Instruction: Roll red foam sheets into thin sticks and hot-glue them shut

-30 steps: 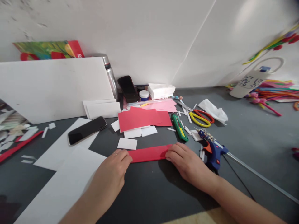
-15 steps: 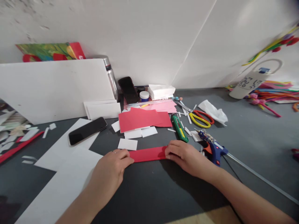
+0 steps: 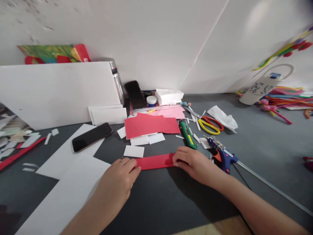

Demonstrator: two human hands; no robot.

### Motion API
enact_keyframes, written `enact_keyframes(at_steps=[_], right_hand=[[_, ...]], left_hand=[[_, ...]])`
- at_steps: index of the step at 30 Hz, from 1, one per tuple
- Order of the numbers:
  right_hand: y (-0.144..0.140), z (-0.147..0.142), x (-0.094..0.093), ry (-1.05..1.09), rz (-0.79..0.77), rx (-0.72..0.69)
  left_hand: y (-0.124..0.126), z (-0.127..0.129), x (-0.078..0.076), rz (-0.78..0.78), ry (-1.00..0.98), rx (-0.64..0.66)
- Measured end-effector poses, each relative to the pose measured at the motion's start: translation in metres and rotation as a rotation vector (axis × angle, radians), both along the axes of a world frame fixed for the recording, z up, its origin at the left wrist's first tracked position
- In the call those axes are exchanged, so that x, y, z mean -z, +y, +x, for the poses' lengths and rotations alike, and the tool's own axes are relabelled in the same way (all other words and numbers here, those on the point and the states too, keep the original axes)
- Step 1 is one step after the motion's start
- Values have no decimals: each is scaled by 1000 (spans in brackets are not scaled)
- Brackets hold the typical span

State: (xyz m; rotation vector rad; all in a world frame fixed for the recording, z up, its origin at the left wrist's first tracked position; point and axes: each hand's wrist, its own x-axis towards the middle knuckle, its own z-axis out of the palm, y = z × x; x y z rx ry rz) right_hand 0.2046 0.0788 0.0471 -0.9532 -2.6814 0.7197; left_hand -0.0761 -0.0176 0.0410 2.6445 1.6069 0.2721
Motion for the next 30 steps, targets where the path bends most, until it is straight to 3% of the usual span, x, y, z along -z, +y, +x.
enact_keyframes(at_steps=[5, 9, 22, 30], right_hand=[[-14, 3, 1, 12, 135, -6], [-26, 4, 3, 10, 222, 31], [-31, 2, -1, -36, 187, 96], [-30, -1, -4, -87, 157, 106]], left_hand=[[-1, 1, 1, -11, -51, 26], [-2, 2, 2, -3, -70, -25], [-5, 9, -2, -102, 165, -93], [-4, 12, -5, -152, 197, -116]])
